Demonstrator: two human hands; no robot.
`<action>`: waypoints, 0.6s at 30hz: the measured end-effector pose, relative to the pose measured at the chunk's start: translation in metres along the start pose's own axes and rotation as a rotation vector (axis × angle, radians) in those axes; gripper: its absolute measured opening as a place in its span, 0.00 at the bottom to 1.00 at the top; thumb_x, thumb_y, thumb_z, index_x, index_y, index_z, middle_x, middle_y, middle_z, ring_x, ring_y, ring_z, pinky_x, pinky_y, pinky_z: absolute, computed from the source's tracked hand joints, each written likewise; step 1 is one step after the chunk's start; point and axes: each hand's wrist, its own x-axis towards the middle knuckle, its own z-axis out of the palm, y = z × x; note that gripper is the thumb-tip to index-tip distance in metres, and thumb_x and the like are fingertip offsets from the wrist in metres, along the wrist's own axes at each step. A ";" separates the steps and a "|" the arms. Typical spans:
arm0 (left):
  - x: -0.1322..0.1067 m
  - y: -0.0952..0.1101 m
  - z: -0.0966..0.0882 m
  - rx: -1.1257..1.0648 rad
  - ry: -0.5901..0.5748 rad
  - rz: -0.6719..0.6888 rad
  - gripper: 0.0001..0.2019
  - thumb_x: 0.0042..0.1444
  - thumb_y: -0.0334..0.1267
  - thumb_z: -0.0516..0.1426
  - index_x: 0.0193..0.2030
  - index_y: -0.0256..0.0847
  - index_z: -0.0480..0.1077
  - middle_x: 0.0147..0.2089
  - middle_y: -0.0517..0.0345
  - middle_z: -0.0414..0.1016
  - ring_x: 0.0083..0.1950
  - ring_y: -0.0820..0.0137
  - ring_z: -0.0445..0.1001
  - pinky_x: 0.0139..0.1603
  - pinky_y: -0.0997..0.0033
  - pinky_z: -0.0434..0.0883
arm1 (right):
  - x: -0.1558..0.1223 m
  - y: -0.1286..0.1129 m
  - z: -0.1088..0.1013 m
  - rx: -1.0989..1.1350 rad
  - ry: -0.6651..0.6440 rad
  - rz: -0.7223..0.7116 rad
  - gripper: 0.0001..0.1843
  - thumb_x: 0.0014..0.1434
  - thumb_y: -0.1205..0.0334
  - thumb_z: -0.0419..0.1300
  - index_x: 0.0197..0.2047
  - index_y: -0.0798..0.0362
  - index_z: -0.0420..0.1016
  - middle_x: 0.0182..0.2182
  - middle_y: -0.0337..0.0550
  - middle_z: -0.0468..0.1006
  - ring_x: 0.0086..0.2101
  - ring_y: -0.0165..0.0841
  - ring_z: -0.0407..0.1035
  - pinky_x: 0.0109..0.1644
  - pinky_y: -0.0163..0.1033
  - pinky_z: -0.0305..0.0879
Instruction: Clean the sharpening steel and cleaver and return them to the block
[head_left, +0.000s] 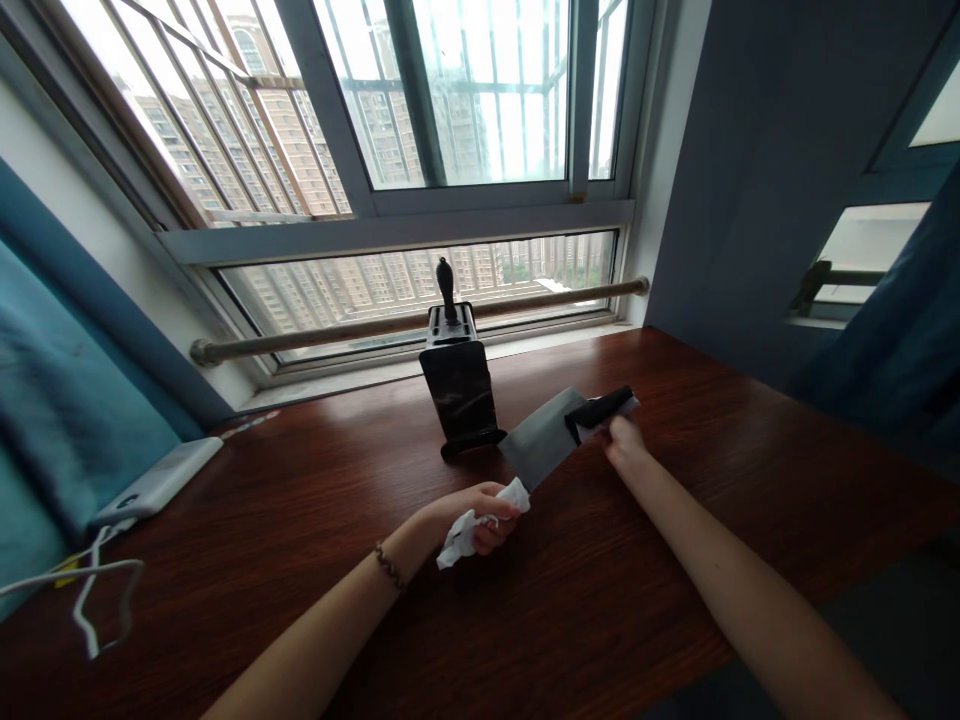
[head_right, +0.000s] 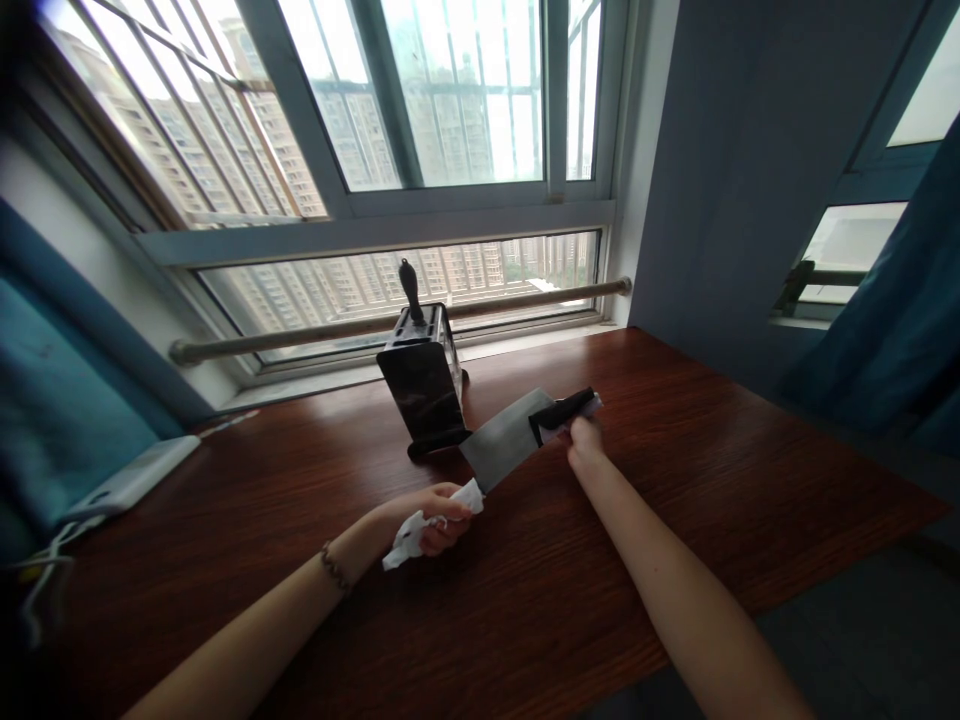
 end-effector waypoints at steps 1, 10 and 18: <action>0.000 0.000 -0.001 -0.002 -0.005 0.000 0.13 0.51 0.38 0.59 0.31 0.39 0.56 0.22 0.66 0.53 0.17 0.83 0.48 0.16 0.81 0.45 | -0.001 0.001 0.001 0.003 0.014 0.006 0.10 0.41 0.77 0.58 0.27 0.55 0.69 0.18 0.35 0.71 0.19 0.29 0.66 0.18 0.30 0.63; -0.012 -0.002 0.006 0.023 0.025 -0.018 0.13 0.50 0.38 0.60 0.32 0.40 0.57 0.22 0.66 0.53 0.17 0.82 0.49 0.16 0.80 0.46 | 0.035 -0.051 -0.031 0.129 0.272 -0.122 0.15 0.44 0.83 0.50 0.31 0.53 0.62 0.20 0.28 0.67 0.19 0.23 0.64 0.21 0.27 0.65; -0.010 0.005 0.011 -0.032 0.031 -0.083 0.12 0.52 0.35 0.58 0.29 0.38 0.55 0.22 0.66 0.50 0.18 0.85 0.44 0.18 0.80 0.42 | 0.033 -0.077 -0.029 0.074 0.032 -0.471 0.13 0.46 0.76 0.55 0.36 0.53 0.66 0.34 0.35 0.73 0.35 0.25 0.69 0.40 0.32 0.68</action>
